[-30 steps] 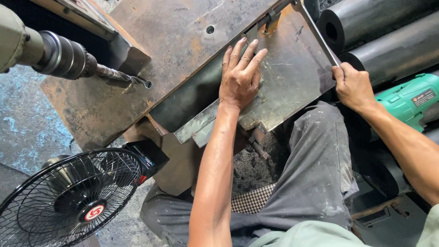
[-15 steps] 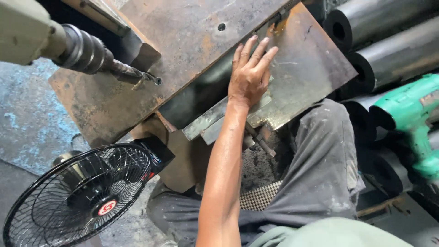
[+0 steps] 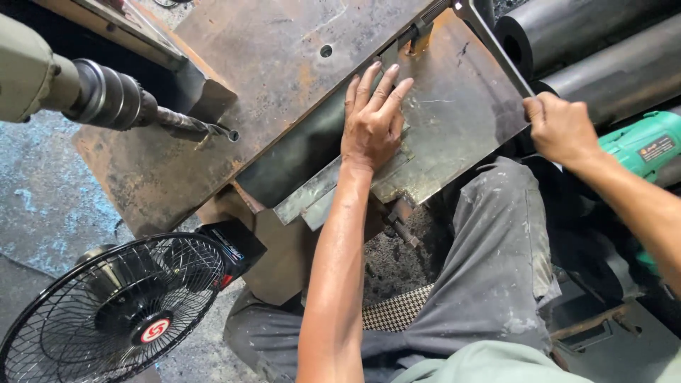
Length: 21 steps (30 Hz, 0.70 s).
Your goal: Deburring and fitting a plastic cylindrical part using a rotary grinder, heat gun, and a mechanical jig.
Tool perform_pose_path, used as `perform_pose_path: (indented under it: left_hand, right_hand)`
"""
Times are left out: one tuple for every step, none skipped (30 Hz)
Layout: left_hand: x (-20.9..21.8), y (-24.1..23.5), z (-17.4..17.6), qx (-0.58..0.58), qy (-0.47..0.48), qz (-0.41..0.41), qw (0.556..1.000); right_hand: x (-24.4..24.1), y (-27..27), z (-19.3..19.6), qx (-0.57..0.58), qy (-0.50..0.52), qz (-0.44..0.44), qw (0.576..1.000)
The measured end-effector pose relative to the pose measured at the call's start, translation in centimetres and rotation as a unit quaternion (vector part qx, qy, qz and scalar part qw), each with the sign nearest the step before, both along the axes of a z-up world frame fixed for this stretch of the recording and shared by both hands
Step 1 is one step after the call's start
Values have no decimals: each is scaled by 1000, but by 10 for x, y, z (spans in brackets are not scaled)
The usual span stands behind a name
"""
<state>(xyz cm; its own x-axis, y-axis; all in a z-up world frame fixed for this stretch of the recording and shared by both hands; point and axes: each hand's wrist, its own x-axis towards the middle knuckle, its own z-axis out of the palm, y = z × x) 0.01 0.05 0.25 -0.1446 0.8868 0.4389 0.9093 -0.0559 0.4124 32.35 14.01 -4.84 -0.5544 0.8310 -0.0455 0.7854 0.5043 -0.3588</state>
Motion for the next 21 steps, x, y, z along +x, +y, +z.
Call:
perform_pose_path:
  left_hand:
    - [0,0,0,0,5,1,1000]
    - [0,-1,0,-1,10,3,1000]
    - [0,-1,0,-1,10,3,1000]
    - [0,-1,0,-5,13,6,1000]
    - [1,-1,0,-9,15,10,1000]
    - [0,0,1,-8,16,12,1000]
    - [1,-1,1,-9,15,11,1000]
    - [1,-1,2,-10,14,10,1000]
    - [1,-1,2,-9,14,9,1000]
    - [1,-1,3,-13,12,12,1000]
    - [3,-1,3,-16,9,14,1000]
    - [2,1,2,-15,8,13,1000]
    - [1,0,0,-9,7,10,1000]
    - [0,-1,-1,-3,7,8,1000]
    - [2,0,2,0,6,8,1000]
    - [3,0,5,-5,2,-1,1000]
    - [-1,-2,9,-13,4,-6,1000]
    - [-6,-3,9,-14,8,-2,1000]
    - [-3,-2,6,-4,4,0,1000]
    - [0,-1,2,6,-1,3,1000]
    - [0,-1,2,5,-1,4,1000]
  right_hand:
    - [-1,-6,-6,-4,34,-14,999]
    - [-3,-11,-12,-7,68,-28,997]
    - [-4,-13,-18,-7,69,-28,997]
    - [-5,-16,-24,-1,81,-28,996]
    - [-6,-17,-29,5,93,-28,995]
    - [-10,-16,-28,5,93,-26,995]
    - [-13,-17,-27,0,101,-28,994]
    - [-16,-18,-26,-5,109,-31,994]
    - [-18,-16,-25,-5,110,-32,993]
    - [-19,-14,-24,-6,110,-32,993]
    - [-19,-11,-22,-6,110,-33,993]
    - [-16,-6,-19,-5,109,-35,993]
    - [-15,-2,-15,-19,86,-24,996]
    - [-13,2,-12,-33,63,-13,997]
    - [12,26,-39,-30,63,-13,998]
    - [36,50,-65,31,-62,114,991]
    - [52,74,-95,89,-179,238,950]
    - [2,70,-33,91,-174,241,950]
    - [-34,66,48,-25,-276,119,953]
    - [-63,60,140,-137,-368,-11,920]
    - [-71,27,129,-137,-368,-10,920]
